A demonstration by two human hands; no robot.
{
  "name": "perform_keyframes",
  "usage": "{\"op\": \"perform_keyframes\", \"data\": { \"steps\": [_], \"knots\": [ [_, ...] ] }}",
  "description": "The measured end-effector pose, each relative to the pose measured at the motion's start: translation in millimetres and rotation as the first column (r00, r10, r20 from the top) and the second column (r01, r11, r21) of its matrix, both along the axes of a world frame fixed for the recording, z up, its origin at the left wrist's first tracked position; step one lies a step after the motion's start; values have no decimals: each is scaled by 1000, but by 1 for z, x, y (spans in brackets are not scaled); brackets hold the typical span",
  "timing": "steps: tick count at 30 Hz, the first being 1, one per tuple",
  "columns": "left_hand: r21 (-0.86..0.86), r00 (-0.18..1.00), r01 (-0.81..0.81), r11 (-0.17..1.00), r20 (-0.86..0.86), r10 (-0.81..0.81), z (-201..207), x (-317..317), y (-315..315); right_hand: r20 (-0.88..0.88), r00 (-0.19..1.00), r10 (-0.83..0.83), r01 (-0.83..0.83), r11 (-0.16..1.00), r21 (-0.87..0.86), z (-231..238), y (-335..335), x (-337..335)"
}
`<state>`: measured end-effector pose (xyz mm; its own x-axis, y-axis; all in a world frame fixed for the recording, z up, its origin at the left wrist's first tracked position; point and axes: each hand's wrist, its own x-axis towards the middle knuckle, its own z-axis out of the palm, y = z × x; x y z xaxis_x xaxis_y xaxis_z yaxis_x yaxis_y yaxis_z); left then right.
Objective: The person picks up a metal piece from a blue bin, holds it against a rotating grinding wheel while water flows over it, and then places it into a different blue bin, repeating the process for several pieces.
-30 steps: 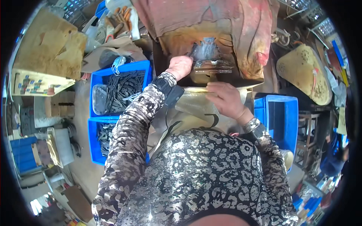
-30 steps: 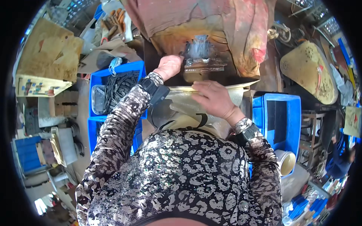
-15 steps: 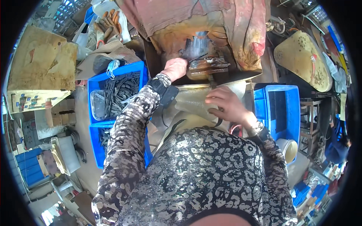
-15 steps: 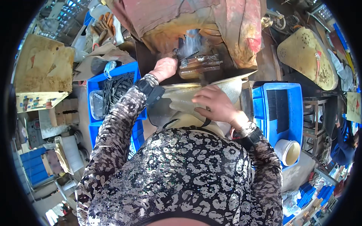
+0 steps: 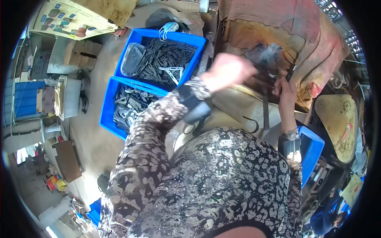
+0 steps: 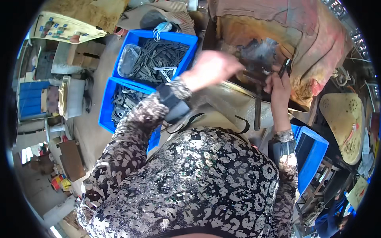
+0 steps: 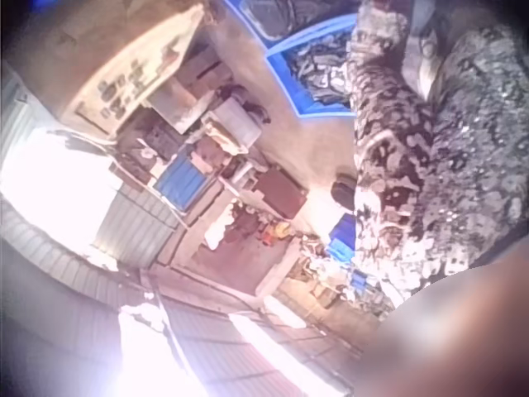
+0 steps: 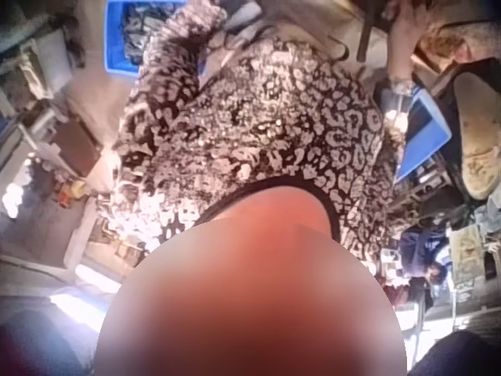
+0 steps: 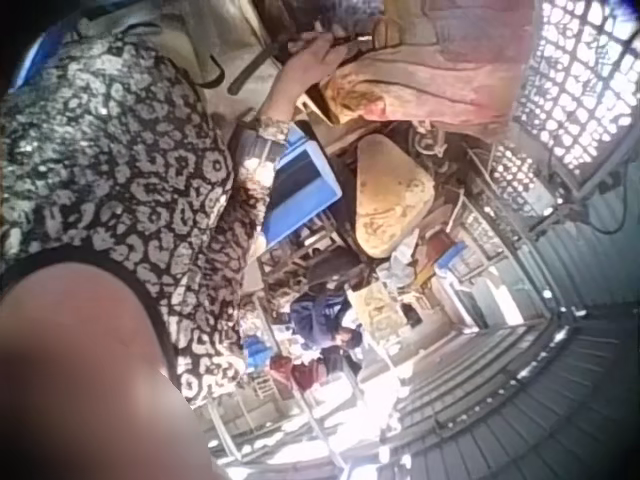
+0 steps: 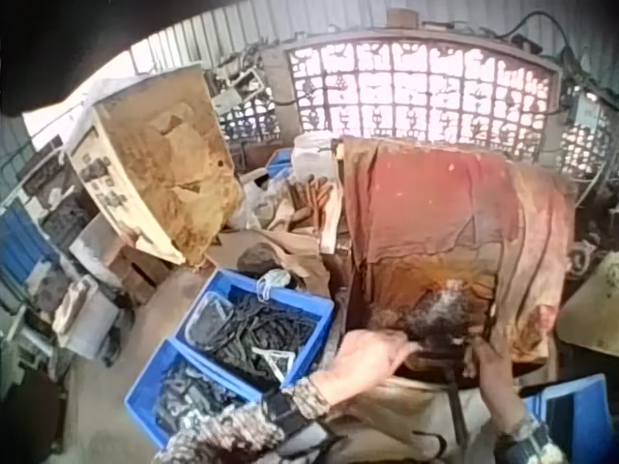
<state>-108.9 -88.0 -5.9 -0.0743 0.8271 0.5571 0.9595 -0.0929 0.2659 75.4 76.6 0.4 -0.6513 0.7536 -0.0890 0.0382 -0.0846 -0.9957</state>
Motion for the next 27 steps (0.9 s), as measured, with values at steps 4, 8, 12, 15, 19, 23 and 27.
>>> {"op": "perform_keyframes", "data": {
  "steps": [4, 8, 12, 15, 19, 23, 27],
  "knots": [
    [-370, 712, -649, 665, 14, 702, -44, -89, -89, 233, 970, 72, -60, 996, -61, -5, -5, 19],
    [-720, 637, -571, 394, -87, 766, -97, -127, -170, 243, 966, 86, -56, 990, -128, -9, -8, 28],
    [-711, 665, -658, 249, -393, 635, -132, -122, -197, 260, 962, 84, -62, 994, -91, -9, -9, 29],
    [-707, 699, -684, 179, -566, 438, -141, -127, -200, 228, 969, 91, -66, 991, -114, -11, -8, 34],
    [-645, 732, -678, 352, -546, 407, -152, -134, -212, 94, 989, 111, -83, 960, -267, -11, 6, 44],
    [-514, 642, -705, 488, -172, 747, -131, -144, -209, 82, 990, 114, -80, 938, -337, -8, 13, 51],
    [-222, 317, -525, 822, 845, 431, -66, -134, -148, 69, 983, 173, -143, 939, -312, -7, 11, 51]
  ]
}}
